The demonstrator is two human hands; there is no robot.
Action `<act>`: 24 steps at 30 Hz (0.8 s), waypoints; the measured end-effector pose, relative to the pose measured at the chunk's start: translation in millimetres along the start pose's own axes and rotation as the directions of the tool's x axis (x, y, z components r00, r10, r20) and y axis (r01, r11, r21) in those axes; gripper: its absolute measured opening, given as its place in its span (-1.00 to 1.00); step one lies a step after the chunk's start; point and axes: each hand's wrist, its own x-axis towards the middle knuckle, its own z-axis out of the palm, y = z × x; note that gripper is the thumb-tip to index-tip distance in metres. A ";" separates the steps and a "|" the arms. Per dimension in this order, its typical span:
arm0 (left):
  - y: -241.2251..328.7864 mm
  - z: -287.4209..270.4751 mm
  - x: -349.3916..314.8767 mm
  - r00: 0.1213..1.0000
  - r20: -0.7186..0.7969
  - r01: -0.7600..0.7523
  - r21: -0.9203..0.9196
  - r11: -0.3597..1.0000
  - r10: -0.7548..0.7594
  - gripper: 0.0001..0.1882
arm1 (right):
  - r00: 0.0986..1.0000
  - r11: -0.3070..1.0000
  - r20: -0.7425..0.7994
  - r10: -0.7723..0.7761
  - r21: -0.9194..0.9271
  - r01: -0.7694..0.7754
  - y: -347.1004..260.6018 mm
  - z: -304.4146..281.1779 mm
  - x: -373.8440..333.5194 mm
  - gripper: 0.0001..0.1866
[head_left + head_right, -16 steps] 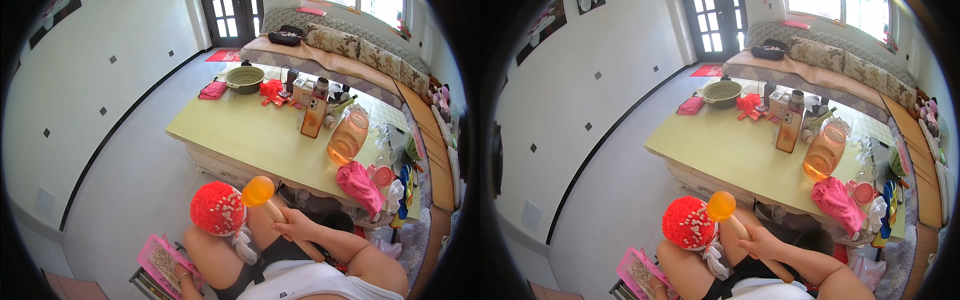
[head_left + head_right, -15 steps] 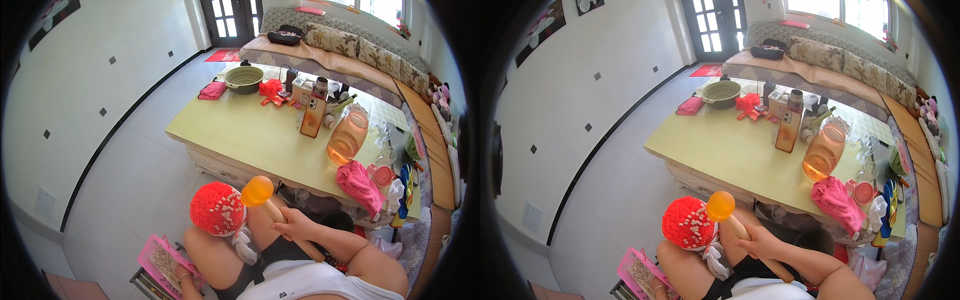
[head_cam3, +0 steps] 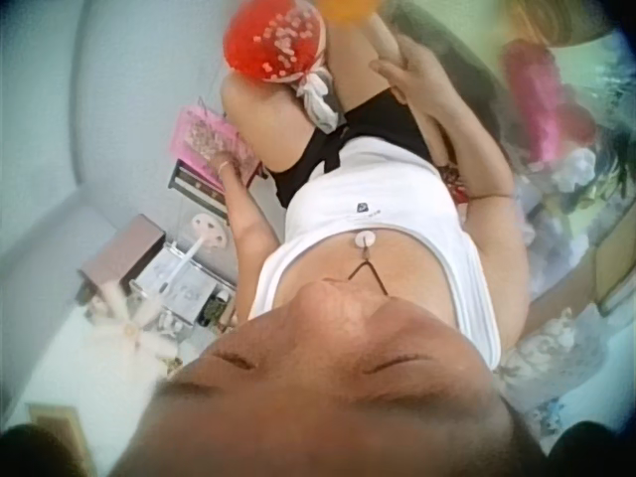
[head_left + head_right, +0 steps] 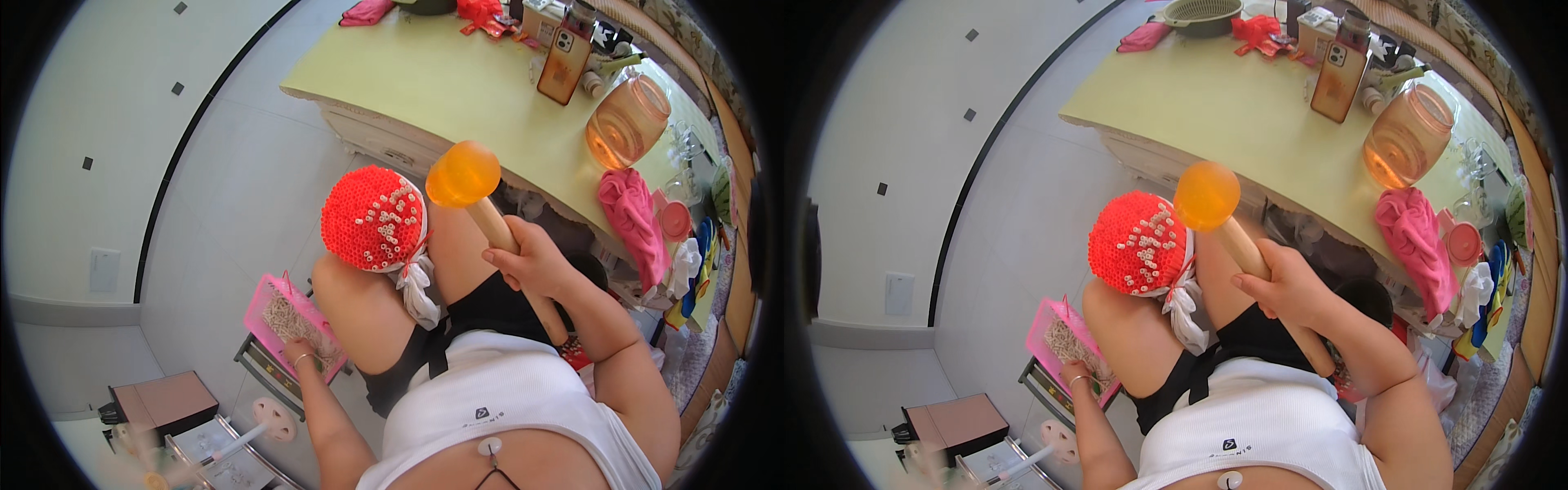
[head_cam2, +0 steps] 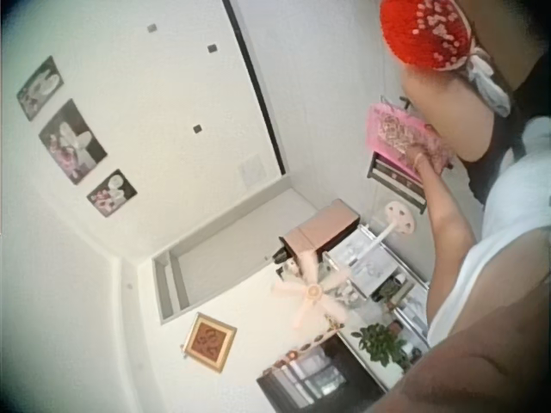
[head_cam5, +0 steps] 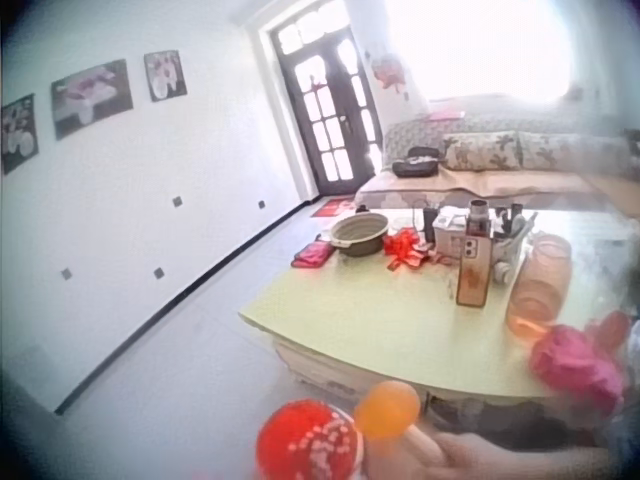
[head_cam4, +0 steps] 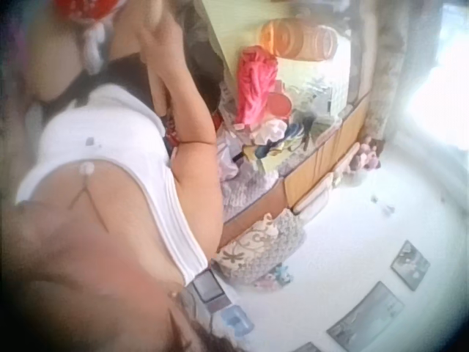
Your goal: The person picks up small white beads from a pink tray and uses a rubber mallet to press them into a red textured ball held on their lap.
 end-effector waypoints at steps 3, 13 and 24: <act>10.2 -59.9 10.0 0.996 0.017 0.070 -0.754 0.653 -0.087 -0.88 | 1.000 1.000 0.027 -0.001 -0.009 0.001 -0.1 3.1 1.7 -0.81; 304.1 -213.5 -105.5 0.683 -0.175 -0.400 -0.902 0.162 0.710 -0.91 | 0.998 1.000 0.066 -0.017 0.016 0.016 2.3 5.1 3.9 -0.79; 357.3 -186.0 -110.5 0.363 -0.403 -0.880 -0.445 0.167 0.840 -0.88 | 0.999 1.000 0.051 -0.009 0.030 0.007 13.4 -6.6 0.2 -0.73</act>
